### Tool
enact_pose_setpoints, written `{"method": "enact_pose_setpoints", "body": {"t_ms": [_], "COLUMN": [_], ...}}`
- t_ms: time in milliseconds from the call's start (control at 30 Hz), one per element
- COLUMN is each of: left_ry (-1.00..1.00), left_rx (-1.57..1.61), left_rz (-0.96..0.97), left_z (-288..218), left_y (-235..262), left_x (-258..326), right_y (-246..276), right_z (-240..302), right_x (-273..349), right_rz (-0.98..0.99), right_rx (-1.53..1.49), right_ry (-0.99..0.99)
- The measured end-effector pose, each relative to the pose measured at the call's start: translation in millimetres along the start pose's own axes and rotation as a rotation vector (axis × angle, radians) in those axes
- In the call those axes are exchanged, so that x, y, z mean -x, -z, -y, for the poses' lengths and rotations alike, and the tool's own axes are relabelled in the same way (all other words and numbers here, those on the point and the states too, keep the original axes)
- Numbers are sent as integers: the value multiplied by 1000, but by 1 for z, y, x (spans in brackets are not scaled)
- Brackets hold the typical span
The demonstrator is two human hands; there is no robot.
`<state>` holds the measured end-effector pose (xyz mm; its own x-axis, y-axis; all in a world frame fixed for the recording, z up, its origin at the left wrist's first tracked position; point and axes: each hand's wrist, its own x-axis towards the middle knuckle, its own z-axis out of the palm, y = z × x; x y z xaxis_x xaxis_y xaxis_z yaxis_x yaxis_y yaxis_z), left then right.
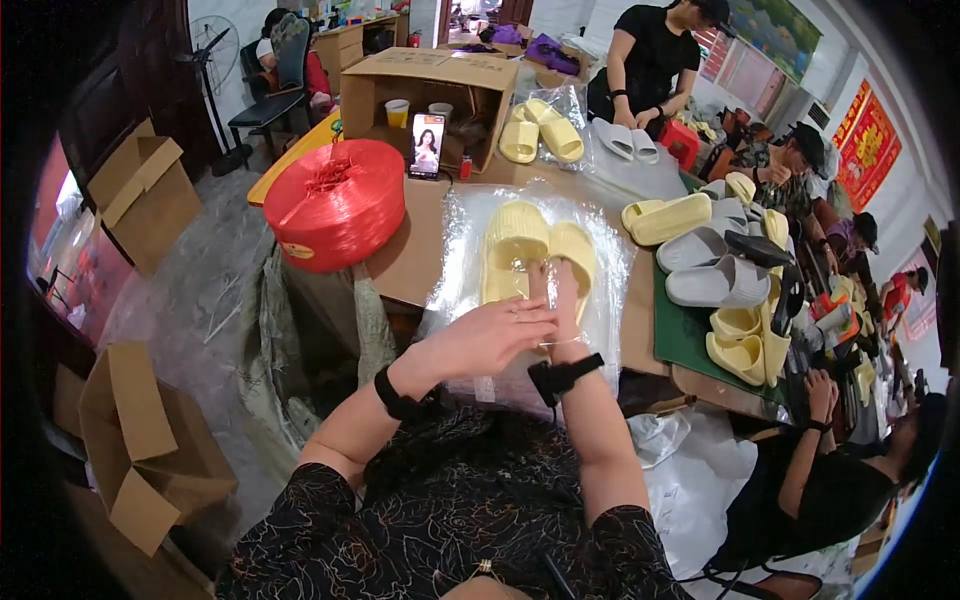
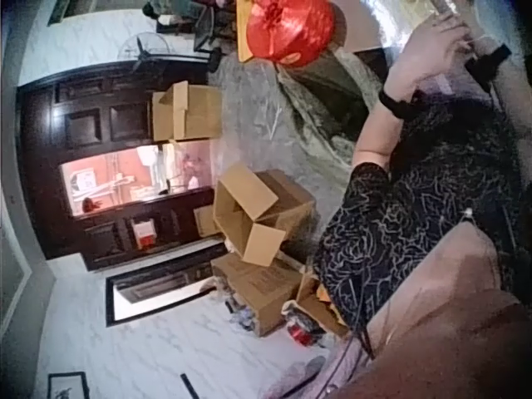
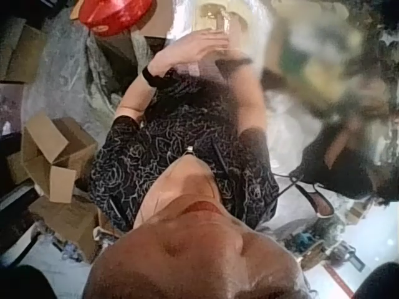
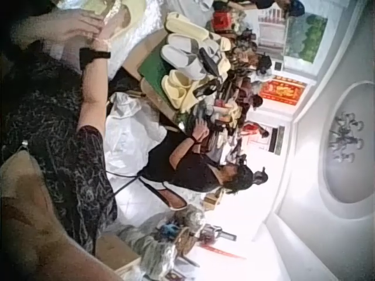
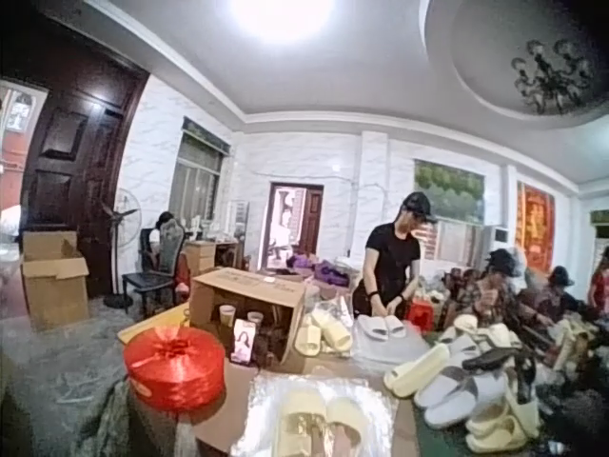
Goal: The recorder is packing pairs of shoes into a large green sack at a shoe manufacturing or packaging facility.
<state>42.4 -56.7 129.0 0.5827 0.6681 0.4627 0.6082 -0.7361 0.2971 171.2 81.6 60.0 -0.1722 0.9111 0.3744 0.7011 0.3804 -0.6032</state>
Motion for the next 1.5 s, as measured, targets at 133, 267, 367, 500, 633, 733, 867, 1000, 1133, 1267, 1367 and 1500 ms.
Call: {"method": "enact_pose_setpoints", "body": {"t_ms": [133, 267, 367, 500, 633, 733, 867, 1000, 1133, 1267, 1367, 1500], "left_ry": [-26, 66, 156, 293, 338, 314, 123, 22, 100, 338, 613, 760], "left_rx": [89, 25, 36, 120, 123, -21, -221, -167, -36, 182, 442, 576], "left_rz": [47, 2, -78, -164, -224, -232, -154, -171, -291, -426, -485, -678], "left_z": [9, 18, 13, 11, 17, 17, 19, 20, 28, 24, 25, 36], "left_y": [6, 10, 7, 3, 6, 3, -14, -22, -28, -31, -32, -38], "left_x": [2, 23, 48, 91, 120, 116, 105, 108, 119, 118, 108, 78], "right_y": [-19, -13, 14, 103, 154, 176, 173, 168, 164, 149, 144, 128], "right_z": [-11, -10, -1, 18, -29, -62, -71, -73, -93, -102, -97, -83], "right_x": [-25, -10, 38, 107, 133, 118, 106, 101, 99, 104, 104, 97], "right_rz": [-199, -136, -164, 425, 41, -112, 23, 274, 227, 230, 188, 62], "right_rx": [89, 55, 61, -297, -239, 70, 220, 154, -48, -261, -187, -354], "right_ry": [48, 101, 279, 108, -44, 74, 411, 565, 450, 186, 48, -101]}}
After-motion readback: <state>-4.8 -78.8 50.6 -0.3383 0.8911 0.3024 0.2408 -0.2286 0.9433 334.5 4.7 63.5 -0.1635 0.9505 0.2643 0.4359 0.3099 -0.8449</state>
